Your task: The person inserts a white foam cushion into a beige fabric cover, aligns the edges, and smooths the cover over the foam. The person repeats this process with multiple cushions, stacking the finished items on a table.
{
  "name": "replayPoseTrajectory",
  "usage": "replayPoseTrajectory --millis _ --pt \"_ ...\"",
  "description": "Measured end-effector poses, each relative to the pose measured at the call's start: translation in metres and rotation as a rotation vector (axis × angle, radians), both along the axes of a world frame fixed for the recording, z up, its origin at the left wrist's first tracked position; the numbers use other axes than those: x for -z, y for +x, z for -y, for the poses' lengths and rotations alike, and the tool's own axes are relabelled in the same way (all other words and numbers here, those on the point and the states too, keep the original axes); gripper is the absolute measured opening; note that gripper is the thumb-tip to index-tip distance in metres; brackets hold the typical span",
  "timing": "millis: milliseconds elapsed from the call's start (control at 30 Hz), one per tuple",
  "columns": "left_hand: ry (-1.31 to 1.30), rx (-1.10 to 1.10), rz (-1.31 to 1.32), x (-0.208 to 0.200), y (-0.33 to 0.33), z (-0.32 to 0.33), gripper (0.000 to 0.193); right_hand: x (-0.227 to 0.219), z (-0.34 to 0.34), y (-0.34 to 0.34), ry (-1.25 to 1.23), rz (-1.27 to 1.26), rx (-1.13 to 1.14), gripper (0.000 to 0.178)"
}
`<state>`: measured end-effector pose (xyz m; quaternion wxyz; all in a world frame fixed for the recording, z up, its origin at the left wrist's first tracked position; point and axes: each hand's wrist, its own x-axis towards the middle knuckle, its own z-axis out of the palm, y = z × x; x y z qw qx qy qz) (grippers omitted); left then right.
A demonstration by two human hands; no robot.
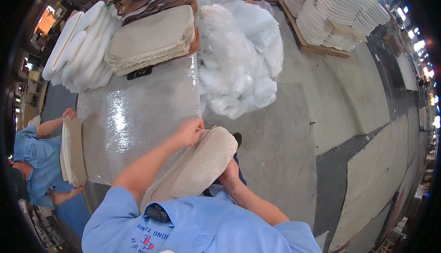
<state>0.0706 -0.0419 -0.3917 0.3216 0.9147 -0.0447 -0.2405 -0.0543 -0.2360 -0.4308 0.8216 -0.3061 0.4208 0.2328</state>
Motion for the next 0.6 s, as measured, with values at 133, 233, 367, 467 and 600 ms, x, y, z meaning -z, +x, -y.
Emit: replayPoseTrajectory --millis 133,233,367,467,600 --pt "-0.223 -0.263 -0.200 0.021 -0.021 -0.010 0.032 -0.011 -0.006 0.014 -0.012 0.078 0.001 0.040" --pt "-0.406 -0.300 -0.534 0.030 -0.031 -0.012 0.031 -0.014 -0.011 0.023 -0.045 0.064 0.050 0.039" --pt "-0.529 -0.366 -0.522 0.028 -0.022 -0.014 0.028 0.022 -0.019 0.024 0.160 0.100 0.170 0.042" --pt "-0.520 -0.426 -0.421 0.044 -0.017 -0.011 0.028 -0.014 -0.021 0.049 0.162 0.063 0.141 0.047" --pt "-0.405 -0.398 -0.426 0.040 -0.012 -0.002 0.038 -0.015 -0.019 0.074 0.102 0.038 0.119 0.057"
